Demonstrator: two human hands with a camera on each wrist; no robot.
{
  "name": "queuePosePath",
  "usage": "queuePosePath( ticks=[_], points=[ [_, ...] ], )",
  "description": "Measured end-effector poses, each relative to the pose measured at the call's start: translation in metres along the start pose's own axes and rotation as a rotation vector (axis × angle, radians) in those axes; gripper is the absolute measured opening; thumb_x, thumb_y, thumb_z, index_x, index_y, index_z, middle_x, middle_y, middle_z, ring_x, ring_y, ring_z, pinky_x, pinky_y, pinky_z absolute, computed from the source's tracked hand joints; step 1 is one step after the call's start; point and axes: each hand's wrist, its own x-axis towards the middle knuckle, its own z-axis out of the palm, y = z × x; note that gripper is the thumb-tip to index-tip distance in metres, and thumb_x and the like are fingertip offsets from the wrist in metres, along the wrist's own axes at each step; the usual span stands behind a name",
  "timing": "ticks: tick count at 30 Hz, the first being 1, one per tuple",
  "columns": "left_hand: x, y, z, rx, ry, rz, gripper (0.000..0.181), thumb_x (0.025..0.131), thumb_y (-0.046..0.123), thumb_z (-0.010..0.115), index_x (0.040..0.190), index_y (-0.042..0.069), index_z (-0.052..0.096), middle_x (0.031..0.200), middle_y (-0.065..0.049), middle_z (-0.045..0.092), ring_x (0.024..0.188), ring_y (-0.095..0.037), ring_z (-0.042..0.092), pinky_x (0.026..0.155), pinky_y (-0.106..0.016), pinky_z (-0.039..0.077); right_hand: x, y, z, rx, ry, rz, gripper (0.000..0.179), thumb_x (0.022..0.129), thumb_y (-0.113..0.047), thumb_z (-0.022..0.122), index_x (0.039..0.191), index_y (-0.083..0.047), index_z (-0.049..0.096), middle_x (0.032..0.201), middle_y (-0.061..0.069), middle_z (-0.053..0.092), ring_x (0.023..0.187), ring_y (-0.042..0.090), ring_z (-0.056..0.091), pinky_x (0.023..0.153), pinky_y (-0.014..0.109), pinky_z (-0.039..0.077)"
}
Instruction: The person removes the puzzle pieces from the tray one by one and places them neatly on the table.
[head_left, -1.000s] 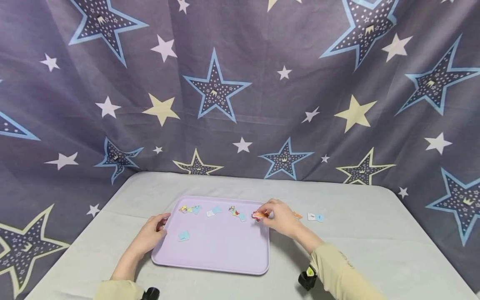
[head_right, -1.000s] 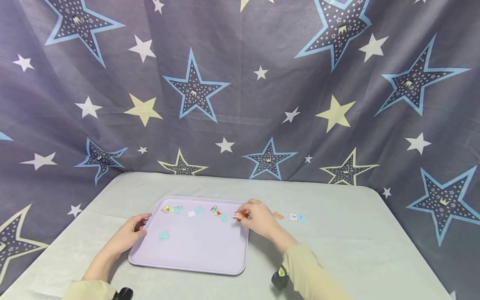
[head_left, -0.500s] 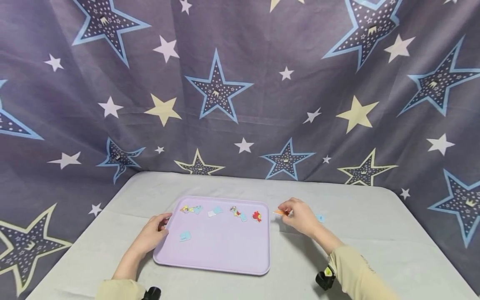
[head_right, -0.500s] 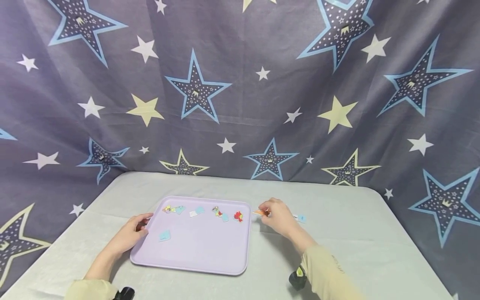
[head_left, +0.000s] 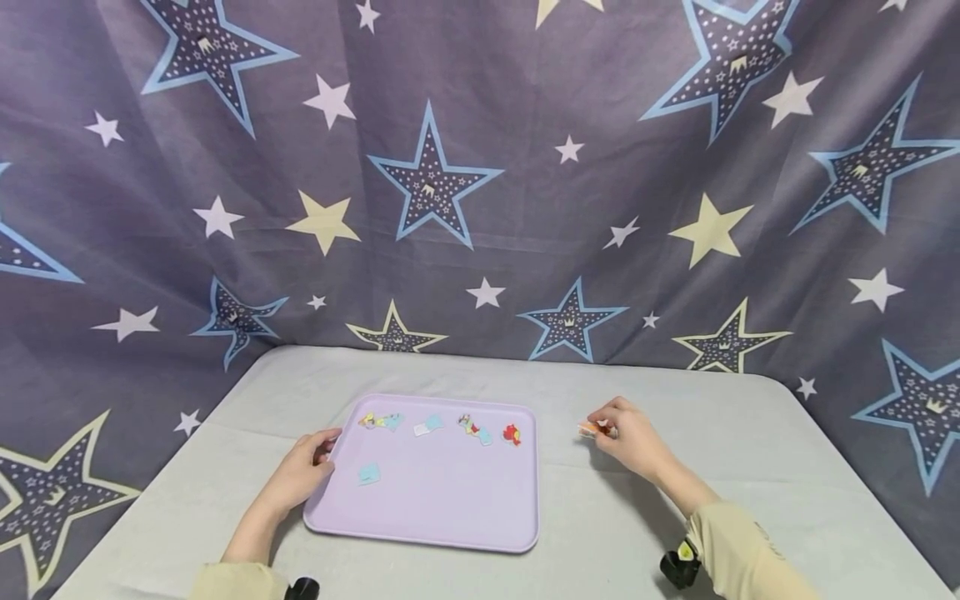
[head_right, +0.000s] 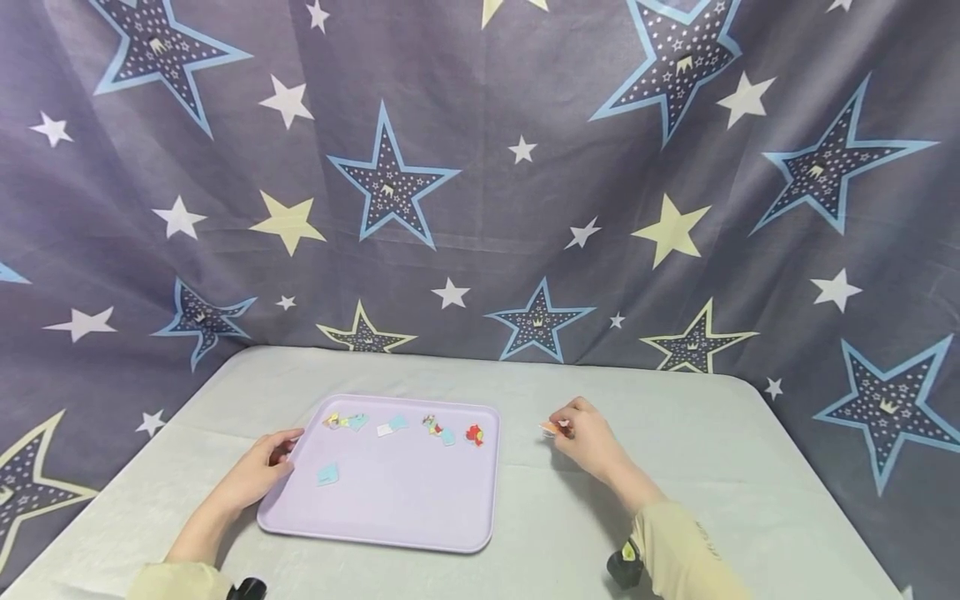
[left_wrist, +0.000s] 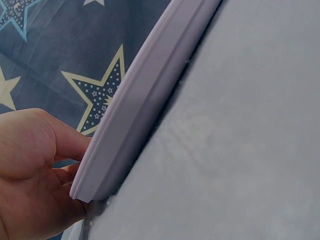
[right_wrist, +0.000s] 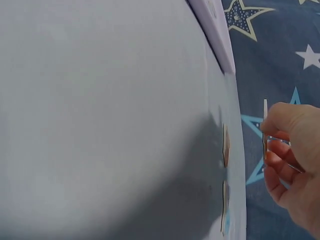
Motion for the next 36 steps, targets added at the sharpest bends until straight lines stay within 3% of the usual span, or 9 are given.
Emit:
queuePosePath(
  ticks=[8,15,27,36],
  points=[
    [0.000,0.000,-0.001,-0.010,-0.017,-0.027,0.050,0.082,-0.001,0.048,0.131,-0.007,0.040,0.109,-0.018,0.045,0.092,-0.023,0.044,0.080,-0.035,0.038,-0.005,0.019,-0.007,-0.023,0.005,0.015,0.023,0.069,-0.001,0.064,0.092,-0.002,0.068,0.086,0.004,0.060,0.076,0.018,0.056,0.066,0.029,0.044],
    [0.001,0.000,0.000,-0.010,-0.016,-0.024,0.050,0.082,-0.001,0.048,0.131,-0.006,0.040,0.110,-0.017,0.045,0.092,-0.023,0.044,0.079,-0.034,0.037,-0.011,0.035,-0.017,-0.065,-0.002,0.071,0.023,0.071,-0.002,0.064,0.094,-0.002,0.068,0.087,0.006,0.059,0.077,0.020,0.056,0.068,0.034,0.045],
    [0.001,0.000,-0.001,-0.012,-0.010,-0.011,0.050,0.080,-0.001,0.048,0.130,-0.007,0.041,0.108,-0.017,0.045,0.091,-0.023,0.044,0.078,-0.032,0.037,-0.020,0.056,-0.033,-0.128,-0.034,0.083,0.024,0.070,-0.003,0.064,0.094,-0.002,0.068,0.086,0.006,0.060,0.077,0.022,0.056,0.068,0.036,0.045],
    [0.001,0.001,-0.001,-0.012,-0.014,-0.016,0.050,0.081,-0.002,0.047,0.130,-0.008,0.040,0.108,-0.018,0.045,0.092,-0.023,0.044,0.079,-0.034,0.037,-0.028,0.067,-0.038,-0.169,-0.088,0.098,0.023,0.070,-0.005,0.065,0.093,-0.002,0.068,0.084,0.004,0.058,0.070,0.014,0.047,0.062,0.031,0.039]
  ],
)
